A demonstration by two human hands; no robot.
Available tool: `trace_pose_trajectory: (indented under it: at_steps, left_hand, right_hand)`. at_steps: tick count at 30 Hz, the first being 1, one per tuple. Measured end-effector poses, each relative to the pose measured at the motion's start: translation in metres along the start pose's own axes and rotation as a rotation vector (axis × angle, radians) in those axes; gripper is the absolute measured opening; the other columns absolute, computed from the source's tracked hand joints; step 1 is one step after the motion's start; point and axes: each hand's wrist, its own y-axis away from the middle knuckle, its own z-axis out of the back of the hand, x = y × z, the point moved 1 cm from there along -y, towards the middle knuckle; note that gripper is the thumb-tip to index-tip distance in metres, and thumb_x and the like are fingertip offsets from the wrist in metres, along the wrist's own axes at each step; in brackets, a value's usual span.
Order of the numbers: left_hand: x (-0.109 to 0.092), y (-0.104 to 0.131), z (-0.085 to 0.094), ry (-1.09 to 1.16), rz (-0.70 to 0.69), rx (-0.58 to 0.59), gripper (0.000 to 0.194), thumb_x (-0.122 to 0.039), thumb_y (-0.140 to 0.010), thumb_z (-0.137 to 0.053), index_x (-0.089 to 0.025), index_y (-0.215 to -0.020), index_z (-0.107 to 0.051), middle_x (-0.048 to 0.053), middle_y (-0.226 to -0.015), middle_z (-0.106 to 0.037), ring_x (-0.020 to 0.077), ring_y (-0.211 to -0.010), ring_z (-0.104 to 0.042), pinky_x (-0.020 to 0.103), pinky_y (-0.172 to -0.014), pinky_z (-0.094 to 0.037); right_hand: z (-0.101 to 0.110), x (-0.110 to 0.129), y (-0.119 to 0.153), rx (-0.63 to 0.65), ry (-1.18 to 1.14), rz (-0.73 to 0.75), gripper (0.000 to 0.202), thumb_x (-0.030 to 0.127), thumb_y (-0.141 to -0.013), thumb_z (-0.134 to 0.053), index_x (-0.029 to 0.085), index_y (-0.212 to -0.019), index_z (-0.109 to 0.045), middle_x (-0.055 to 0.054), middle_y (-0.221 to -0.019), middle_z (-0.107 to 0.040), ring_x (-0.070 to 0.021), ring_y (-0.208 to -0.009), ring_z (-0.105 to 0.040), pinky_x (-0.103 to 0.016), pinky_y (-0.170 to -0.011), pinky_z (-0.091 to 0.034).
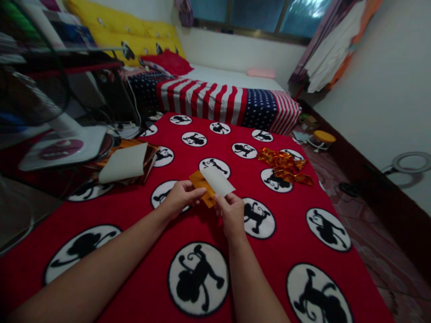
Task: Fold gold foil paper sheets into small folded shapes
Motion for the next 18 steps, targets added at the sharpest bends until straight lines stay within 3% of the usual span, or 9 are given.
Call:
trace_pose_trajectory:
  at_steps: [4, 8, 13, 18]
  left_hand:
    - [-0.002, -0.005, 0.009, 0.063, -0.01, -0.082, 0.038, -0.043, -0.062, -0.078, -0.012, -0.079, -0.065, -0.001, -0.06, -0.062, 0.0058, -0.045, -0.051, 0.016, -0.041, -0.034]
    - [-0.007, -0.005, 0.014, -0.105, 0.039, -0.055, 0.027, -0.036, -0.063, -0.073, -0.013, -0.069, -0.061, 0.0, -0.056, -0.062, 0.0065, -0.042, -0.049, 0.016, -0.039, -0.032]
    - [-0.011, -0.002, 0.019, -0.415, 0.146, 0.039, 0.017, -0.027, -0.064, -0.067, -0.014, -0.056, -0.06, 0.0, -0.047, -0.058, 0.0061, -0.036, -0.042, 0.018, -0.037, -0.025]
    - [-0.012, -0.001, 0.023, -0.606, 0.126, 0.006, 0.031, -0.036, -0.073, -0.061, -0.016, -0.049, -0.059, 0.0, -0.039, -0.054, 0.0082, -0.033, -0.04, 0.021, -0.039, -0.025]
  right_hand:
    - [0.001, 0.004, -0.002, -0.026, -0.011, -0.019, 0.025, 0.033, -0.062, -0.074, 0.016, -0.058, -0.056, 0.007, -0.04, -0.045, -0.005, -0.033, -0.034, -0.017, -0.034, -0.023]
    - [0.003, 0.007, -0.003, -0.064, 0.063, -0.007, 0.027, 0.034, -0.066, -0.069, 0.018, -0.054, -0.05, 0.008, -0.038, -0.041, -0.0051, -0.033, -0.032, -0.018, -0.034, -0.021]
    - [0.012, 0.006, -0.009, -0.078, 0.467, 0.064, 0.027, 0.035, -0.071, -0.065, 0.018, -0.053, -0.054, 0.005, -0.042, -0.048, -0.0075, -0.038, -0.038, -0.02, -0.039, -0.026]
    - [0.019, 0.007, -0.014, 0.004, 0.87, 0.184, 0.025, 0.035, -0.074, -0.06, 0.019, -0.055, -0.059, 0.0, -0.048, -0.059, -0.013, -0.046, -0.052, -0.022, -0.045, -0.031]
